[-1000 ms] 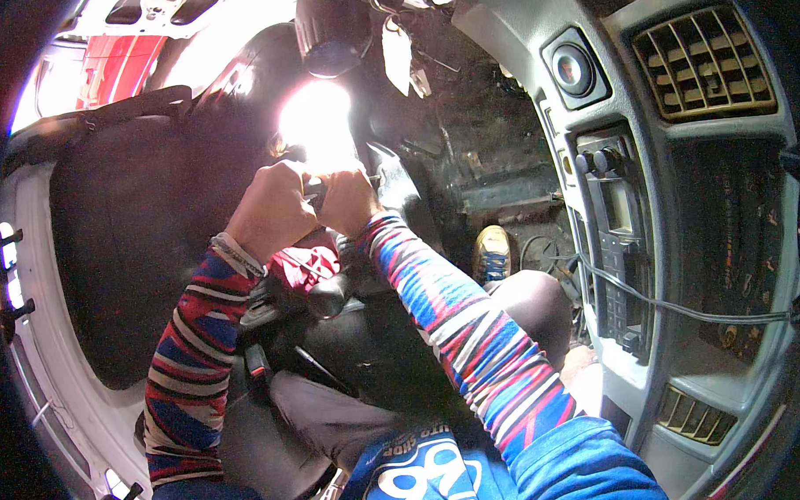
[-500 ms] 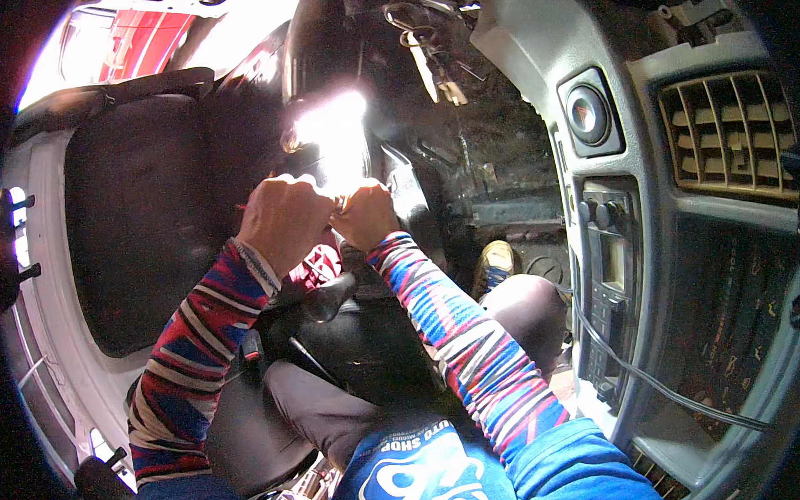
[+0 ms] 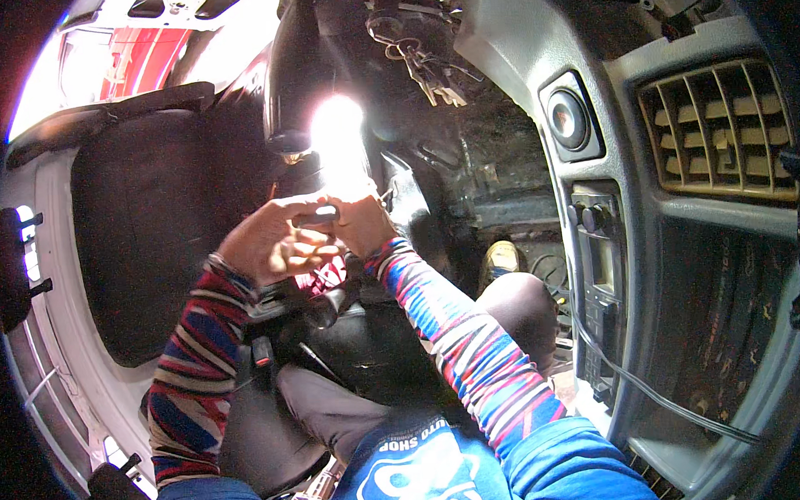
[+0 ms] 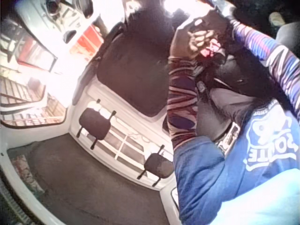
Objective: The person handles pliers and a small red tool, then moves to a white van and works on interior wiring near the dashboard using a flashlight. The person manipulates wires and components inside the vehicle's cabin.
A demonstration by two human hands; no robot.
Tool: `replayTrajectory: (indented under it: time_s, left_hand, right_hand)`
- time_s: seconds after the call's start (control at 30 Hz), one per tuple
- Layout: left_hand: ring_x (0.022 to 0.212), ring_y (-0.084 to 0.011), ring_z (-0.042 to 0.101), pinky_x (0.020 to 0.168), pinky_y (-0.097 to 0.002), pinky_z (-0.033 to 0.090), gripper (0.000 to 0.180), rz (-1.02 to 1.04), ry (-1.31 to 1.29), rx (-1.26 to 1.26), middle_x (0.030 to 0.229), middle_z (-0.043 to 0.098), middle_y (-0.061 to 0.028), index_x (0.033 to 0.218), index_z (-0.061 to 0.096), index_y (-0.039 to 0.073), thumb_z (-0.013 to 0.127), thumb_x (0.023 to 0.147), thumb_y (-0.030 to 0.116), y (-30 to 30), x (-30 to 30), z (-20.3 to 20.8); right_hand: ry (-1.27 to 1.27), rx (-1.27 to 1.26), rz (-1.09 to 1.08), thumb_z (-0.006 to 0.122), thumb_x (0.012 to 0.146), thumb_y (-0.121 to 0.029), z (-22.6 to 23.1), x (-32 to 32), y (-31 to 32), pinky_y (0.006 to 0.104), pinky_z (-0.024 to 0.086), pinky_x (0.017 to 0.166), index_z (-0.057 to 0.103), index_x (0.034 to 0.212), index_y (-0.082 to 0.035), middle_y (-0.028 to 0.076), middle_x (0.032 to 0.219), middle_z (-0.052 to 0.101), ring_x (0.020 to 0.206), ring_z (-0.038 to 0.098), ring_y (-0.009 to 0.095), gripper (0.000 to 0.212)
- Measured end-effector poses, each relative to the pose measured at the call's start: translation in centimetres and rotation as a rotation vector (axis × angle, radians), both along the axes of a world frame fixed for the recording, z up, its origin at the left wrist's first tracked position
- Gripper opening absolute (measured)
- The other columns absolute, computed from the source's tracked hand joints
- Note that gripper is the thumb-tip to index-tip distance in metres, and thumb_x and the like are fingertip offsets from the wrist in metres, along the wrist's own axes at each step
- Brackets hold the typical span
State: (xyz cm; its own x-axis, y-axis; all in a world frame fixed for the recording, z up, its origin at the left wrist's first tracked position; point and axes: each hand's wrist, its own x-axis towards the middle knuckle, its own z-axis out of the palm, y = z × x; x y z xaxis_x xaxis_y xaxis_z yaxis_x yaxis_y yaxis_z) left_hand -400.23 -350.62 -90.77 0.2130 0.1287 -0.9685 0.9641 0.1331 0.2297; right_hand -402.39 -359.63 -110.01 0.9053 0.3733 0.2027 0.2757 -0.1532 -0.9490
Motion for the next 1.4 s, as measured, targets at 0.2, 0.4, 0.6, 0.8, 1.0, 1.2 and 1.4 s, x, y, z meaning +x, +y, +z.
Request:
replayTrajectory:
  time_s: [0.2, 0.4, 0.6, 0.8, 1.0, 1.2, 1.4]
  left_hand:
    - [0.049, -0.0024, 0.048, 0.039, -0.0161, 0.041, 0.016, 0.113, -0.112, -0.162, 0.082, 0.068, -0.0059, 0.105, 0.062, 0.007, 0.06, 0.099, 0.021, 1.0, -0.3, -2.3]
    - [0.046, -0.0014, 0.042, 0.036, -0.0178, 0.032, 0.01, -0.172, -0.17, 0.028, 0.074, 0.062, -0.0008, 0.096, 0.061, 0.007, 0.058, 0.097, 0.017, -0.3, -0.1, -1.6]
    - [0.044, -0.0029, 0.04, 0.035, -0.0197, 0.029, 0.011, -0.402, -0.249, 0.063, 0.072, 0.06, 0.0004, 0.088, 0.063, 0.006, 0.06, 0.095, 0.014, -0.9, 1.2, -1.8]
    - [0.058, -0.0075, 0.054, 0.044, -0.0246, 0.041, 0.01, -1.495, -0.898, 0.363, 0.077, 0.064, -0.0001, 0.086, 0.071, 0.007, 0.074, 0.086, 0.017, 0.6, 2.3, -3.5]
    - [0.081, -0.0326, 0.067, 0.081, -0.0457, 0.056, 0.022, -2.08, -0.901, 0.513, 0.093, 0.067, -0.0137, 0.104, 0.067, 0.001, 0.067, 0.083, 0.008, 0.3, 2.9, -4.3]
    - [0.099, -0.0377, 0.071, 0.085, -0.0469, 0.058, 0.043, -1.659, -0.494, 0.654, 0.104, 0.073, -0.0195, 0.121, 0.067, 0.008, 0.078, 0.083, 0.026, -1.0, 2.2, -2.5]
    - [0.092, -0.0383, 0.072, 0.081, -0.0461, 0.059, 0.04, -1.652, -0.666, 0.648, 0.099, 0.073, -0.0201, 0.121, 0.069, 0.011, 0.078, 0.084, 0.024, -1.7, 2.2, -2.8]
  right_hand:
    - [-0.025, 0.046, -0.01, 0.077, 0.079, -0.026, 0.1, 0.8, -0.9, 0.0452, 0.057, 0.075, 0.07, 0.117, -0.008, 0.018, 0.087, 0.072, 0.083, 0.071, 0.038, 0.043]
    - [0.011, 0.066, -0.027, 0.071, 0.083, -0.029, -0.6, 0.8, 0.0, 0.0471, 0.058, 0.078, 0.066, 0.117, -0.008, 0.019, 0.091, 0.073, 0.086, 0.072, 0.04, 0.04]
    - [0.088, 0.075, -0.084, 0.073, 0.08, -0.022, -1.1, 1.0, -0.1, 0.048, 0.057, 0.083, 0.065, 0.121, -0.006, 0.024, 0.1, 0.072, 0.092, 0.071, 0.042, 0.045]
    - [0.019, 0.081, -0.242, 0.073, 0.075, -0.014, -1.0, 1.1, -0.1, 0.0523, 0.044, 0.097, 0.06, 0.117, -0.006, 0.022, 0.107, 0.066, 0.109, 0.061, 0.042, 0.045]
    - [0.034, -0.078, -0.376, 0.079, 0.066, -0.024, -0.5, 1.0, -0.7, 0.0539, 0.038, 0.097, 0.063, 0.116, -0.007, 0.019, 0.116, 0.063, 0.118, 0.053, 0.04, 0.056]
    - [-0.095, -0.339, -0.307, 0.081, 0.066, -0.041, 0.1, 0.8, -1.1, 0.0587, 0.038, 0.097, 0.071, 0.114, -0.01, 0.015, 0.111, 0.07, 0.118, 0.056, 0.039, 0.057]
    - [0.039, -0.24, -0.148, 0.072, 0.077, -0.046, -0.2, 1.6, -1.4, 0.0533, 0.046, 0.093, 0.08, 0.094, -0.017, 0.006, 0.073, 0.073, 0.069, 0.07, 0.026, 0.034]
